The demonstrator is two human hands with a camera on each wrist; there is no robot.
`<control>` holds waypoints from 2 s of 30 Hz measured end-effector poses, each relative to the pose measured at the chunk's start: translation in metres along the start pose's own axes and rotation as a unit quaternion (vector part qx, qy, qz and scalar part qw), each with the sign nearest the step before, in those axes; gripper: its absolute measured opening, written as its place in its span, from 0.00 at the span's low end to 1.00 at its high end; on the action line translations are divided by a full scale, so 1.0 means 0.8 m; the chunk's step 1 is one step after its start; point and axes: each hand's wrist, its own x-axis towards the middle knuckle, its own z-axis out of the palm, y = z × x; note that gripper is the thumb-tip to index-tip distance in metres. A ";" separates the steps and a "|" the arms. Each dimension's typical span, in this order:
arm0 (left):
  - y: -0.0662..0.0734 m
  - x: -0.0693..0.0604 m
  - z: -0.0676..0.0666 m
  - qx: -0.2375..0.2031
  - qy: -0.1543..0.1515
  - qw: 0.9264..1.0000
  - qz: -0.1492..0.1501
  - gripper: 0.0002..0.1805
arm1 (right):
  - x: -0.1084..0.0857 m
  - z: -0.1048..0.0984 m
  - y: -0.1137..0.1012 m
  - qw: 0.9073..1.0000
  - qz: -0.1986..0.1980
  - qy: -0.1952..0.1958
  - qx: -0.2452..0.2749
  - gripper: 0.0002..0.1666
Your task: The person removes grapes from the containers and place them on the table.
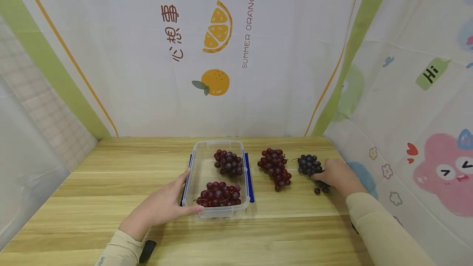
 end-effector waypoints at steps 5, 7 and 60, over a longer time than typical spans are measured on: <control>-0.001 0.001 0.001 0.000 -0.001 1.000 -0.001 0.73 | 0.004 -0.003 0.000 1.000 0.002 -0.003 -0.011 0.33; -0.001 0.001 0.001 0.000 0.000 1.000 -0.002 0.73 | 0.005 -0.004 0.000 1.000 -0.003 0.000 -0.023 0.38; 0.000 0.000 -0.003 -0.002 -0.004 1.000 0.004 0.73 | -0.003 -0.082 -0.153 0.994 -0.103 0.036 -0.030 0.37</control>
